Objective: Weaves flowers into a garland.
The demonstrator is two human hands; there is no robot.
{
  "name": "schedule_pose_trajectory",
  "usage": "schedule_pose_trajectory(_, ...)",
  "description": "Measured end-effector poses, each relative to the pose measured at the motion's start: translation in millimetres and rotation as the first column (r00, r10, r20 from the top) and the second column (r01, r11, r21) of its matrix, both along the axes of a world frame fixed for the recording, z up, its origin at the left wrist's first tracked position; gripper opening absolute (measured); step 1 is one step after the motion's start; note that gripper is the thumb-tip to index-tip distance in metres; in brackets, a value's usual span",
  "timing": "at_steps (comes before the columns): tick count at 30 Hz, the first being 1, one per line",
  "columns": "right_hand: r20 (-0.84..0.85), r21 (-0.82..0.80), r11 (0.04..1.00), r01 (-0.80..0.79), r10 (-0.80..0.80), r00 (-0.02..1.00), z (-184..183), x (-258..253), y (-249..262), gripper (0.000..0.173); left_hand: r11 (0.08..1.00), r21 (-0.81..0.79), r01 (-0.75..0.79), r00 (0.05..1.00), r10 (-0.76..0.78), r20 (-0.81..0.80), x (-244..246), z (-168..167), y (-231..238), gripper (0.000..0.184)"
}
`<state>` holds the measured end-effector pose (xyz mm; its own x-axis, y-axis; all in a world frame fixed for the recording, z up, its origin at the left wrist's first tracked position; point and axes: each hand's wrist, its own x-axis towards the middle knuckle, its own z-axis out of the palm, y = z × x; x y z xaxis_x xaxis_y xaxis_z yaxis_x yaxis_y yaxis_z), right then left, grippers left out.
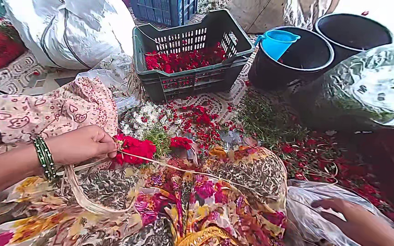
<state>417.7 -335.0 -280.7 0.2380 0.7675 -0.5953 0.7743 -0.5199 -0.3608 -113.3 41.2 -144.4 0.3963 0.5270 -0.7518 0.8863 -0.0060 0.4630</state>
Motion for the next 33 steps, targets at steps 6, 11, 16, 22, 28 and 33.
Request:
schedule_pose_trajectory(6, -0.002, 0.279, 0.931, -0.234, 0.244, 0.970, -53.1, -69.5, 225.9, 0.030, 0.982, 0.123, -0.144, 0.982, 0.127, 0.139, 10.0, -3.2, -10.9, 0.032)
schedule_pose_trajectory(11, 0.024, 0.363, 0.917, -0.166, 0.168, 0.985, -149.2, -126.6, 391.7, 0.030, 0.953, 0.296, -0.064, 0.990, 0.023, 0.139, 24.0, 5.6, -10.7, 0.027)
schedule_pose_trajectory(16, 0.164, 0.360, 0.875, -0.323, 0.281, 0.946, -216.0, -147.7, 455.8, 0.034, 0.944, 0.330, 0.014, 0.989, -0.061, 0.133, 32.0, 17.4, -6.7, 0.027)
schedule_pose_trajectory(22, -0.272, 0.768, 0.592, 0.244, -0.043, 0.961, -131.4, -174.4, 441.9, 0.024, 0.937, 0.350, 0.001, 0.996, -0.033, 0.084, 37.5, 24.5, 1.6, 0.031)
schedule_pose_trajectory(28, -0.871, 0.486, 0.591, 0.644, 0.390, 0.299, 35.5, -244.9, 349.9, 0.020, 0.962, 0.267, -0.063, 0.986, 0.019, 0.165, 49.0, 11.5, 7.0, 0.028)
schedule_pose_trajectory(33, -0.453, 0.889, 0.311, 0.337, 0.483, 0.750, 57.3, -297.6, 313.8, 0.017, 0.971, 0.055, -0.232, 0.922, 0.202, 0.330, 59.5, 14.8, 4.3, 0.036)
